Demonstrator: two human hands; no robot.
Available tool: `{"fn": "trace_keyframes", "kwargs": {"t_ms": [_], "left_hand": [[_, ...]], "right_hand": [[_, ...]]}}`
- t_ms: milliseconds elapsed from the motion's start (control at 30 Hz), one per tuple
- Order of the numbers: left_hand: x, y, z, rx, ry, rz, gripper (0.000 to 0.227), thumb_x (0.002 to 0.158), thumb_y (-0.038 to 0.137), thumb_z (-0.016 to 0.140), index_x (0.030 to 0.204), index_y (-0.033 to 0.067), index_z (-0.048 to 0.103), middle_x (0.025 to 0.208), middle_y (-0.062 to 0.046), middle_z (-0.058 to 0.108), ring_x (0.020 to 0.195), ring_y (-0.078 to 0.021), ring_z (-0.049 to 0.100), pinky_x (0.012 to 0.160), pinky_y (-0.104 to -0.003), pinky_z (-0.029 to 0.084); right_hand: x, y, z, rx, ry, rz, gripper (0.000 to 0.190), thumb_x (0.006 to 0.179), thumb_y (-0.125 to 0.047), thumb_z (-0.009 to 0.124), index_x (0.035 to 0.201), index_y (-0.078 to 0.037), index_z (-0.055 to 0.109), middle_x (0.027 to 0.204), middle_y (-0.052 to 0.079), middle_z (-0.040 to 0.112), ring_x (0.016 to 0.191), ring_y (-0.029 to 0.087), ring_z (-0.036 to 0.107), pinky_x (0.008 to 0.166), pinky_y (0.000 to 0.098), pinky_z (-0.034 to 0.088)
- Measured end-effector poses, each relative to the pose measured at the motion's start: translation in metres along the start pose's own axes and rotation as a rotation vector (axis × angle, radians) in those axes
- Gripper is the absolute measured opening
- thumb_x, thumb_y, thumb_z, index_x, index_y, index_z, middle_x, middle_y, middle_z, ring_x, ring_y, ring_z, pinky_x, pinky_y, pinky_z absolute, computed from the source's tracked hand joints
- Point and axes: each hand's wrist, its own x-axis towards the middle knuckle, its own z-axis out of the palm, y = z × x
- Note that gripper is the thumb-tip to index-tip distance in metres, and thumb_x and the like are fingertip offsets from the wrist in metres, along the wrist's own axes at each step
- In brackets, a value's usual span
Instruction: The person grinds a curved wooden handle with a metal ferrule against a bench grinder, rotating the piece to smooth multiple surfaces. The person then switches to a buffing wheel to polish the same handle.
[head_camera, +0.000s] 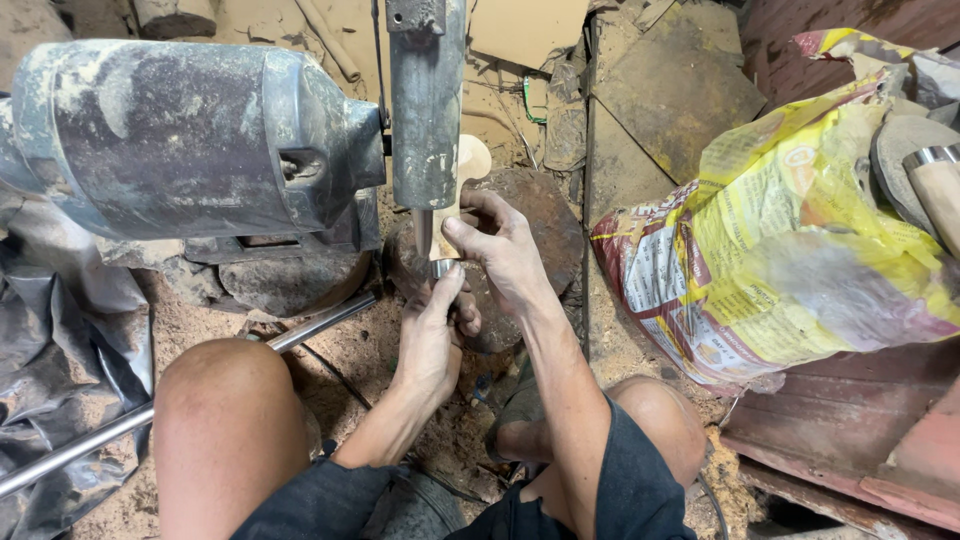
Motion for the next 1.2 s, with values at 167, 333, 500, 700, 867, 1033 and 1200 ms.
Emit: {"fn": "trace_keyframes", "kwargs": {"t_ms": [167, 333, 500, 700, 867, 1033, 1200], "left_hand": [[-0.007, -0.008, -0.009, 0.094, -0.06, -0.021, 0.015, 0.088, 0.018, 0.075, 0.097, 0.0089, 0.067, 0.076, 0.0, 0.067, 0.065, -0.0112, 0.061, 0.061, -0.03, 0.054], [-0.011, -0.019, -0.017, 0.133, -0.135, 0.055, 0.016, 0.089, 0.014, 0.078, 0.102, 0.0084, 0.069, 0.081, 0.0, 0.071, 0.069, -0.0101, 0.063, 0.066, -0.027, 0.054], [-0.017, -0.022, -0.02, 0.183, -0.088, 0.003, 0.019, 0.086, 0.015, 0.077, 0.102, 0.0099, 0.069, 0.08, 0.0, 0.073, 0.066, -0.0103, 0.064, 0.064, -0.027, 0.054], [-0.033, -0.023, -0.021, 0.07, -0.125, -0.065, 0.018, 0.095, 0.026, 0.071, 0.098, 0.0084, 0.067, 0.074, -0.001, 0.069, 0.064, -0.0116, 0.063, 0.062, -0.027, 0.053], [-0.043, -0.026, -0.021, 0.12, -0.161, -0.046, 0.018, 0.098, 0.028, 0.068, 0.094, 0.0102, 0.066, 0.07, 0.001, 0.066, 0.062, -0.0101, 0.06, 0.06, -0.026, 0.051], [-0.048, -0.024, -0.017, 0.098, -0.125, -0.048, 0.017, 0.095, 0.028, 0.069, 0.093, 0.0113, 0.066, 0.068, 0.002, 0.064, 0.06, -0.0083, 0.058, 0.058, -0.025, 0.048], [-0.04, -0.021, -0.01, 0.124, -0.044, -0.083, 0.02, 0.094, 0.032, 0.069, 0.092, 0.0133, 0.063, 0.067, 0.003, 0.063, 0.06, -0.008, 0.058, 0.056, -0.025, 0.047]], "right_hand": [[-0.006, -0.003, -0.002, -0.034, -0.01, 0.033, 0.048, 0.086, -0.011, 0.077, 0.128, 0.007, 0.063, 0.104, 0.01, 0.069, 0.095, 0.016, 0.067, 0.083, 0.0304, 0.058], [-0.013, -0.003, -0.004, -0.019, -0.036, 0.047, 0.047, 0.085, -0.01, 0.076, 0.127, 0.006, 0.063, 0.102, 0.01, 0.07, 0.092, 0.016, 0.067, 0.083, 0.0308, 0.057], [-0.021, -0.002, -0.007, -0.099, -0.045, 0.049, 0.048, 0.086, -0.01, 0.077, 0.128, 0.008, 0.064, 0.102, 0.012, 0.069, 0.09, 0.016, 0.065, 0.079, 0.0307, 0.055], [-0.044, -0.001, -0.008, 0.004, -0.022, 0.181, 0.052, 0.083, -0.011, 0.074, 0.13, 0.006, 0.059, 0.111, 0.016, 0.067, 0.093, 0.019, 0.066, 0.078, 0.0304, 0.056], [-0.05, -0.002, -0.015, 0.175, -0.049, 0.161, 0.048, 0.087, -0.014, 0.074, 0.126, 0.009, 0.058, 0.107, 0.009, 0.066, 0.092, 0.015, 0.066, 0.079, 0.0268, 0.055], [-0.041, 0.002, -0.016, 0.126, -0.071, 0.119, 0.044, 0.091, -0.014, 0.079, 0.123, 0.012, 0.063, 0.094, 0.003, 0.061, 0.076, 0.008, 0.053, 0.067, 0.0233, 0.044], [-0.023, 0.003, -0.014, 0.057, -0.08, 0.117, 0.04, 0.089, -0.015, 0.077, 0.117, 0.011, 0.067, 0.09, 0.004, 0.065, 0.072, 0.007, 0.055, 0.063, 0.0235, 0.045]]}}
